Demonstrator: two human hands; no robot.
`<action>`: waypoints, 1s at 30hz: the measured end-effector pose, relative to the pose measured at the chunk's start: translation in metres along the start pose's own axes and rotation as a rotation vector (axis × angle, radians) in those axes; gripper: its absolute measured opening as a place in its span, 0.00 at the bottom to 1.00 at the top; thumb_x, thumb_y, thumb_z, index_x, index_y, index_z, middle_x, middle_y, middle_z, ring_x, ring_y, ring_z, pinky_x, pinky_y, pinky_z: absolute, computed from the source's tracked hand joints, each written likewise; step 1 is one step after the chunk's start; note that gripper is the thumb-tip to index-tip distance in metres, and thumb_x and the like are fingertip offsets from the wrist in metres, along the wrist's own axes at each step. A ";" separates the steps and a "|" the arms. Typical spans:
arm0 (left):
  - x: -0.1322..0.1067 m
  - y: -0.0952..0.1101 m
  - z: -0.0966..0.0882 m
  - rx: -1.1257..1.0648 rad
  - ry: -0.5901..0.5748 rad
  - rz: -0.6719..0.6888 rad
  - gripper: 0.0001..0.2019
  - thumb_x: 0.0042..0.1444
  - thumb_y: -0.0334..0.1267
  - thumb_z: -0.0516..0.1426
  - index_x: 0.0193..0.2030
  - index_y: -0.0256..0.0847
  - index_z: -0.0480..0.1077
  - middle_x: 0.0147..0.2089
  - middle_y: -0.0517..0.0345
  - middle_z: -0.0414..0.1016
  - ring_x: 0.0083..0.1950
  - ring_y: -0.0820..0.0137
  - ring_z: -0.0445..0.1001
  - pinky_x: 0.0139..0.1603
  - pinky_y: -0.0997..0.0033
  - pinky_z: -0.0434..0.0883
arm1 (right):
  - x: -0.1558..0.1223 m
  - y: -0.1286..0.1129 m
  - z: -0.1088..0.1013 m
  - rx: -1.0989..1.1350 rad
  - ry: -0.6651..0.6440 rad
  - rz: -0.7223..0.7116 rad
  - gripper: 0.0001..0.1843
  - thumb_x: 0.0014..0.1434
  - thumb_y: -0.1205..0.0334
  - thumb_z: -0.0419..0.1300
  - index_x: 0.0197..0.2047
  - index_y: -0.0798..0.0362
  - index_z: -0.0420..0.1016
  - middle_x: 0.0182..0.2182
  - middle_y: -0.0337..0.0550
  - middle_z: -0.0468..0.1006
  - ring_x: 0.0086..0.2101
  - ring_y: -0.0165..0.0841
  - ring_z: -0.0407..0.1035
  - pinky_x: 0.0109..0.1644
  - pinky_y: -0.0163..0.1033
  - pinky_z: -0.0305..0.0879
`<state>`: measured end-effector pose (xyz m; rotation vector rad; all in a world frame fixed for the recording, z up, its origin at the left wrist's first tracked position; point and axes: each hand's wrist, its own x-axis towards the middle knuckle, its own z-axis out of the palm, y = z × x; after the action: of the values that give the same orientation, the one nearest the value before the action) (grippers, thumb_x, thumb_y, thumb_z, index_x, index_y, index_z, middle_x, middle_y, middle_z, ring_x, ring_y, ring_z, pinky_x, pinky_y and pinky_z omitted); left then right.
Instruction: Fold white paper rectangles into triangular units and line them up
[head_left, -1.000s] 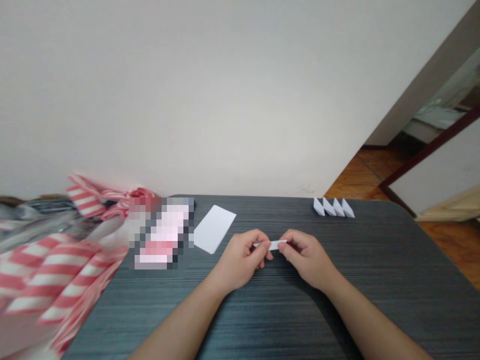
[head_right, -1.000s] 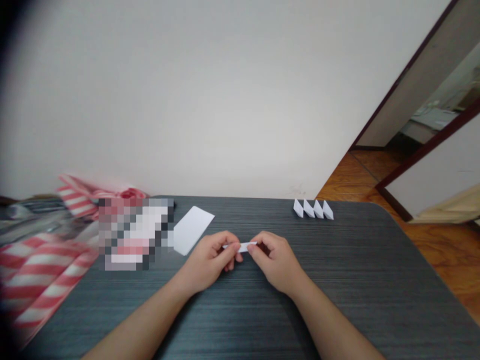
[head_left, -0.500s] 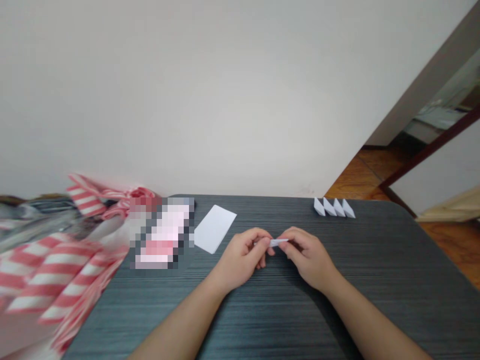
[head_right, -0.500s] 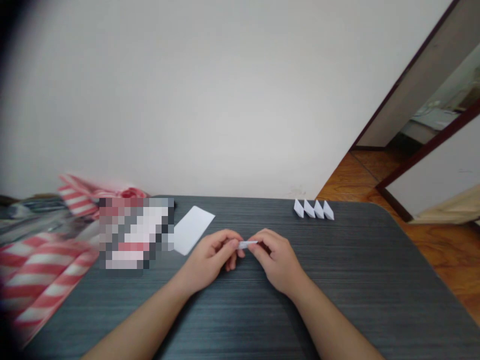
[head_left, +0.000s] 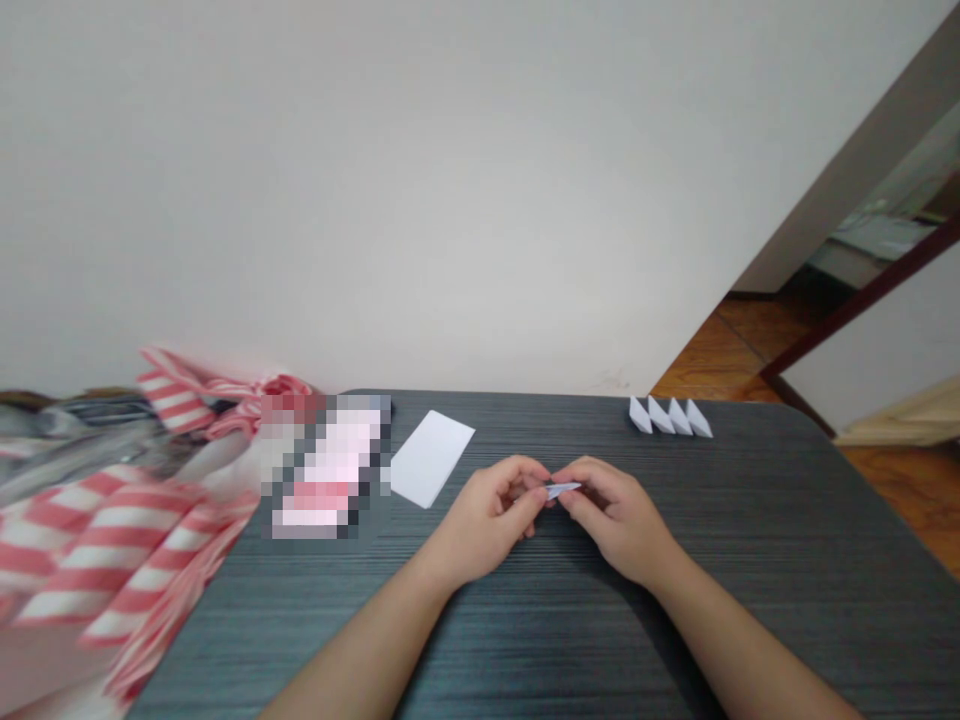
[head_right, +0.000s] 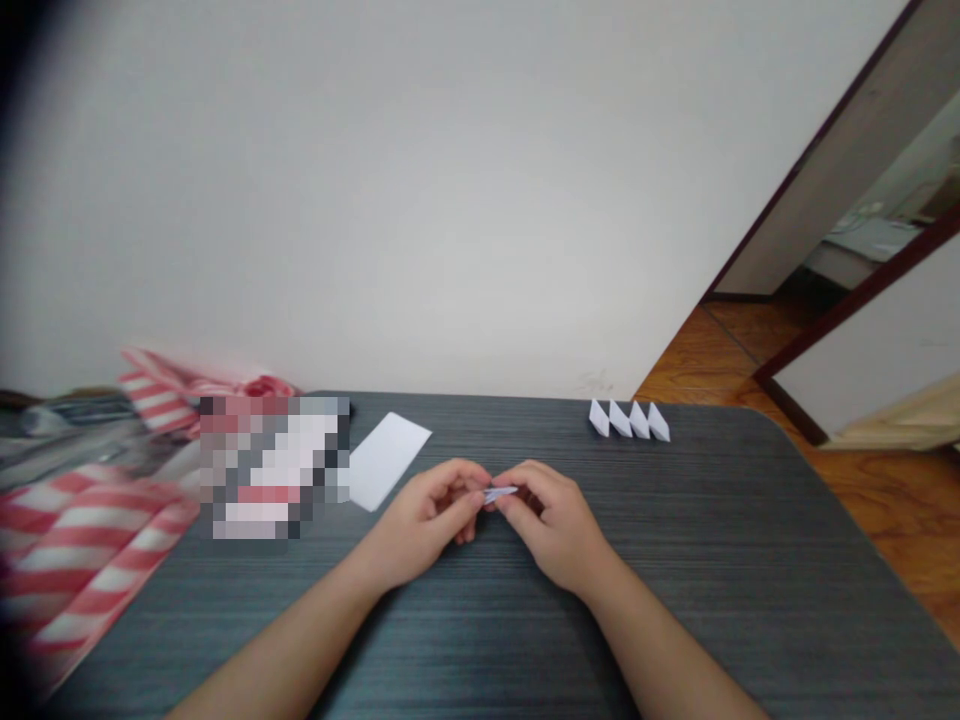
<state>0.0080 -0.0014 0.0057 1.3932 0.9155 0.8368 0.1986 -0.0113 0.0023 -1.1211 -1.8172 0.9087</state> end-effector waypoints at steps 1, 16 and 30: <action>0.000 0.000 0.000 0.005 -0.001 -0.002 0.09 0.61 0.41 0.55 0.43 0.37 0.68 0.28 0.63 0.69 0.25 0.76 0.68 0.26 0.77 0.67 | -0.001 0.000 0.000 0.010 0.002 0.000 0.07 0.62 0.65 0.59 0.42 0.51 0.77 0.36 0.44 0.77 0.36 0.34 0.72 0.39 0.37 0.67; 0.000 0.002 -0.003 0.186 -0.069 -0.003 0.13 0.64 0.43 0.53 0.45 0.39 0.75 0.25 0.61 0.71 0.26 0.74 0.70 0.28 0.76 0.66 | -0.002 0.003 0.002 0.012 0.012 -0.025 0.12 0.64 0.66 0.56 0.49 0.51 0.75 0.38 0.45 0.75 0.34 0.33 0.71 0.36 0.38 0.68; -0.002 -0.006 -0.002 0.439 0.050 0.169 0.08 0.66 0.39 0.50 0.41 0.42 0.69 0.33 0.58 0.74 0.31 0.71 0.73 0.35 0.73 0.69 | 0.001 0.003 0.001 -0.011 0.021 0.016 0.11 0.63 0.64 0.57 0.47 0.51 0.77 0.36 0.45 0.76 0.33 0.33 0.71 0.36 0.37 0.68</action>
<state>0.0047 -0.0024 0.0000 1.8570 1.0731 0.8297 0.1982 -0.0094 -0.0004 -1.1500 -1.8004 0.8934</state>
